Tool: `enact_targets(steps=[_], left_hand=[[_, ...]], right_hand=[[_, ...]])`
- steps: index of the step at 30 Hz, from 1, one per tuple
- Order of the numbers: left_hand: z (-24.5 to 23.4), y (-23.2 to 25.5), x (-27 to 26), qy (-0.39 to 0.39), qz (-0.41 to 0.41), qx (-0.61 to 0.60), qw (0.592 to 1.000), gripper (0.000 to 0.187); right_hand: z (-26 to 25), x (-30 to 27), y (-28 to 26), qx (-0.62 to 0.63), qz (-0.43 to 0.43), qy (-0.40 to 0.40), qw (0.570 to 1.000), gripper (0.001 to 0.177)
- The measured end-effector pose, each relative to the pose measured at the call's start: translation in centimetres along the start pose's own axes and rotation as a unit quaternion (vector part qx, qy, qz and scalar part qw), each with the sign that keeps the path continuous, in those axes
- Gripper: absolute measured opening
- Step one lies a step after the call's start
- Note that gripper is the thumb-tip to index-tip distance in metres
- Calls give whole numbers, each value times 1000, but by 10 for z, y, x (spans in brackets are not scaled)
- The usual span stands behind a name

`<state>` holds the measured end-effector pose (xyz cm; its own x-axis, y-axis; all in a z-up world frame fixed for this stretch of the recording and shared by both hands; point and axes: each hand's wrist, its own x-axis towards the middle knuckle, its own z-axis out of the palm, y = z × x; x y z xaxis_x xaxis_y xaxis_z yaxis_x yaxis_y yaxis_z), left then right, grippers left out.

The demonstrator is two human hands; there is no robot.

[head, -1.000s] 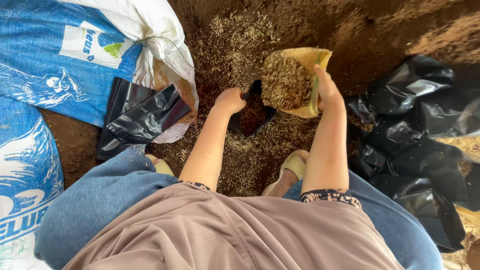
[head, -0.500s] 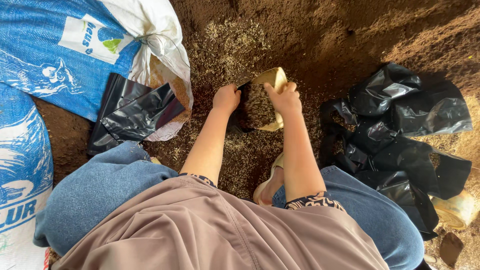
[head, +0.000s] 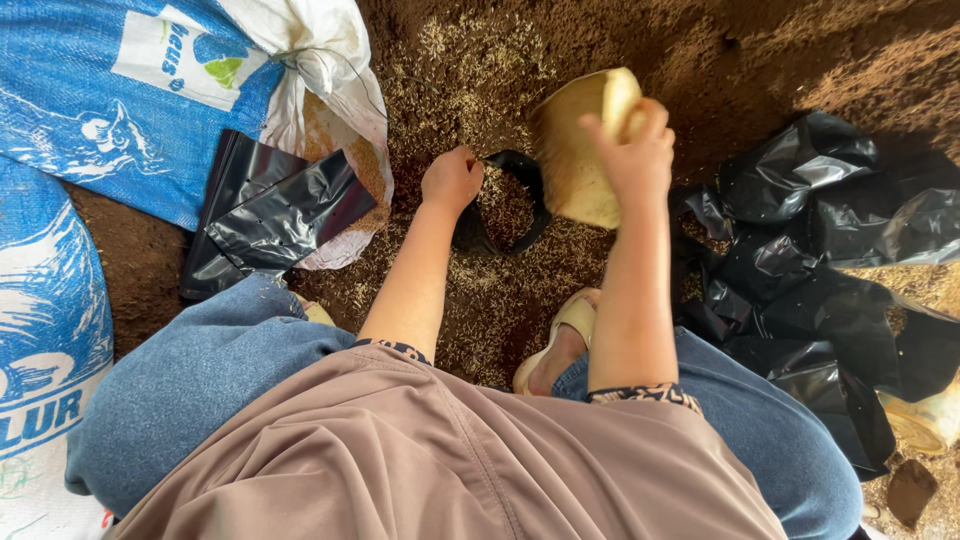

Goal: The person scoops grains from a large sack using a scoop and pours them into small black plastic bags. The person then folds the top of each bag to close it.

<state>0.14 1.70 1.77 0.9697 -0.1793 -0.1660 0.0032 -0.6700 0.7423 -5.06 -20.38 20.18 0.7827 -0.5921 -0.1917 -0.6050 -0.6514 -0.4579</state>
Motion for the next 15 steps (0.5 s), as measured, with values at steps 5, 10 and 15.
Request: enact_targets(steps=[5,10,15], left_hand=[[2,4,4,13,53,-9,998,40],[8,4,8,-196,64,20,978,22],[-3,2,19,-354,33,7,935,28]], right_hand=[[6,55,74,210,126,23,969,96],[61,90,131,251,191,3,949,94],[104,116,142,249,154,-16,956,93]])
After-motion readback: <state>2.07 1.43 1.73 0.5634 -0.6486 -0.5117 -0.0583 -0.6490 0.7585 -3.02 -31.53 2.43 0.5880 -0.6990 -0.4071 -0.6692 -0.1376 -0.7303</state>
